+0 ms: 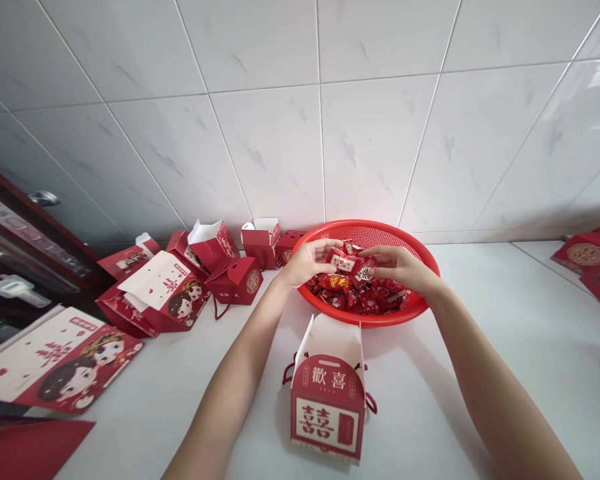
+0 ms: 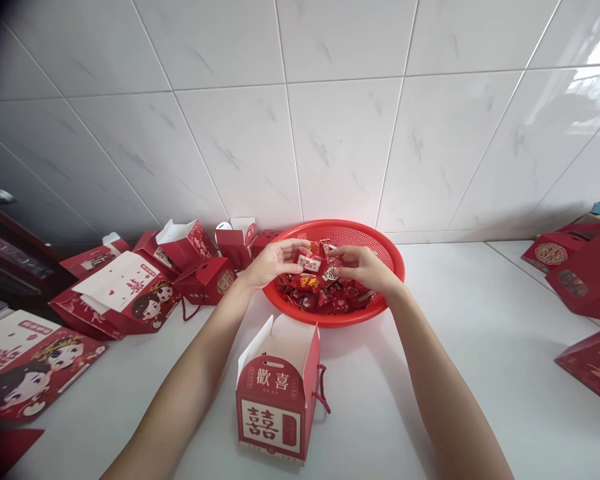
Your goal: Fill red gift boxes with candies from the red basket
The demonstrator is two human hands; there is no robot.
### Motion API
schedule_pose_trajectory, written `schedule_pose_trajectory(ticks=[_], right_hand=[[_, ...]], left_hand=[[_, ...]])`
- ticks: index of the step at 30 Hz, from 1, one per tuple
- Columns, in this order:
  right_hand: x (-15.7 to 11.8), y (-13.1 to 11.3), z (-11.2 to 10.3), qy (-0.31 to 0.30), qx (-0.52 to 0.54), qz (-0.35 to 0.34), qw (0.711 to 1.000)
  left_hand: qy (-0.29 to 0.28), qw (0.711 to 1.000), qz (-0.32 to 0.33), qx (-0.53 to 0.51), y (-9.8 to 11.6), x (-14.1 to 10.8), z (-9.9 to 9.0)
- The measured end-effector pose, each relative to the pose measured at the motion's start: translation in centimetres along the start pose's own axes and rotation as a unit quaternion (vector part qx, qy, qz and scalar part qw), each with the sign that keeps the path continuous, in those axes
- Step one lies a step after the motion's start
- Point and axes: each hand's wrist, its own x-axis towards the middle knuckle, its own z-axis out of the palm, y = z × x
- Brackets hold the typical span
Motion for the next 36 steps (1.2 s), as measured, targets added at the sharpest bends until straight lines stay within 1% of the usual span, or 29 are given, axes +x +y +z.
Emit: schedule_pose_trajectory(ticks=[3,7,11,14,17,21,24,27,30,33,36], right_hand=[[0.1,0.1,0.0,0.005,0.003,0.003,1.0],[0.0,0.2,0.0,0.01,0.012,0.006,1.0],[-0.2,0.1,0.0,0.016,0.015,0.008,1.0],[-0.2,0.1,0.0,0.018,0.006,0.014,1.0],[-0.1,0.3,0.0,0.028,0.008,0.012,0.999],[0.1,0.4,0.0,0.039,0.027,0.001,0.999],[0.2,0.1,0.3,0.052,0.021,-0.023,0.998],[0.3,-0.4,0.9,0.046,-0.043,-0.067,0.996],[0.3,-0.8,1.7,0.017,-0.104,-0.099,0.99],[0.3,-0.8,2.2,0.011,-0.112,-0.094,0.989],[0.3,-0.5,2.3,0.008,-0.08,-0.066,0.995]], left_hand=[[0.013,1.0,0.004,0.0,-0.1,0.0,0.0],[0.018,1.0,-0.01,0.009,0.0,0.0,0.0],[0.048,0.999,-0.014,0.009,0.1,0.1,0.2],[0.062,0.997,-0.03,0.02,0.1,0.2,0.3],[0.049,0.996,-0.048,0.058,0.1,0.2,0.5],[-0.006,0.989,-0.072,0.132,0.3,0.0,0.9],[-0.019,0.985,-0.061,0.159,0.7,-0.2,1.2],[-0.032,0.99,-0.022,0.136,1.2,-0.4,1.3],[-0.053,0.992,-0.009,0.114,1.5,-0.6,1.2],[-0.065,0.992,-0.008,0.107,1.5,-0.7,1.1],[-0.025,0.997,0.002,0.072,1.3,-0.7,0.9]])
